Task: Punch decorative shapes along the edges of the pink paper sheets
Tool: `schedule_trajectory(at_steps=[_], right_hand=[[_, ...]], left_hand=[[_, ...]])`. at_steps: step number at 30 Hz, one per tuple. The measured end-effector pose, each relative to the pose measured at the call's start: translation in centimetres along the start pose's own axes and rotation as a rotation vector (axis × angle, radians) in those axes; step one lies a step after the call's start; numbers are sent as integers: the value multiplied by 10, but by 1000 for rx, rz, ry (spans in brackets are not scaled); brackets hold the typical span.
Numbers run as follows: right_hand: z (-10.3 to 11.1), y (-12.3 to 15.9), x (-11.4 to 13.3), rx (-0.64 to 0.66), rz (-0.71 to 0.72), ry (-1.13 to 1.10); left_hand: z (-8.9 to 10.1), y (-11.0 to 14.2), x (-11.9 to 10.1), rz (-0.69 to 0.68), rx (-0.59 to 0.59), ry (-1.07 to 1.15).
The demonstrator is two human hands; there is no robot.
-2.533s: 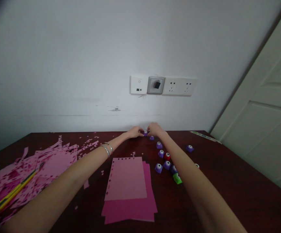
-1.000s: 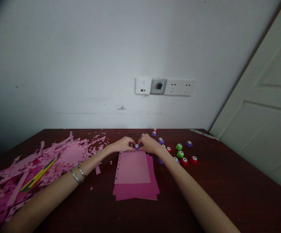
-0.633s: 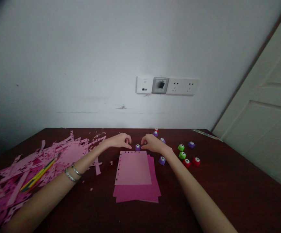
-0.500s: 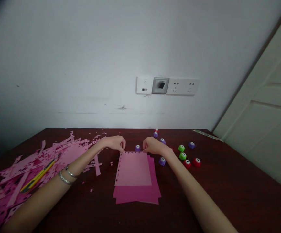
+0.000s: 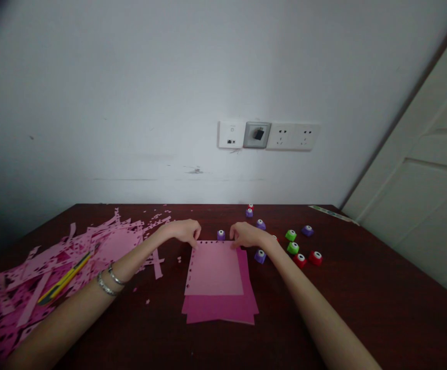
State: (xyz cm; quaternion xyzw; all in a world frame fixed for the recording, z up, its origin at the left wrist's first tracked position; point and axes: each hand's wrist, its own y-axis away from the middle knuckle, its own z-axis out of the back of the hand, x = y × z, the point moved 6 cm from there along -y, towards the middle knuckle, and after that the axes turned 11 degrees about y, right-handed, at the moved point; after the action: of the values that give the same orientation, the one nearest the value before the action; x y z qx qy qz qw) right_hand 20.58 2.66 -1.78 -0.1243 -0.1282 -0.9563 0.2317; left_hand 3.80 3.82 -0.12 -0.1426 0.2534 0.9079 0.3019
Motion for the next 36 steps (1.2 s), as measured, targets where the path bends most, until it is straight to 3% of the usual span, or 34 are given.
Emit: schedule_trajectory(at_steps=[14,24,36], right_hand=[[1,-1,-3,-36,61,-118],[-2,-3,-1,-22,51,-88],[-3,-6,6,-45,4,-30]], left_hand=[[3,-3,11,-114,70,69],[-5,-4,18,-38,159,78],[-3,-3,22,17,148,80]])
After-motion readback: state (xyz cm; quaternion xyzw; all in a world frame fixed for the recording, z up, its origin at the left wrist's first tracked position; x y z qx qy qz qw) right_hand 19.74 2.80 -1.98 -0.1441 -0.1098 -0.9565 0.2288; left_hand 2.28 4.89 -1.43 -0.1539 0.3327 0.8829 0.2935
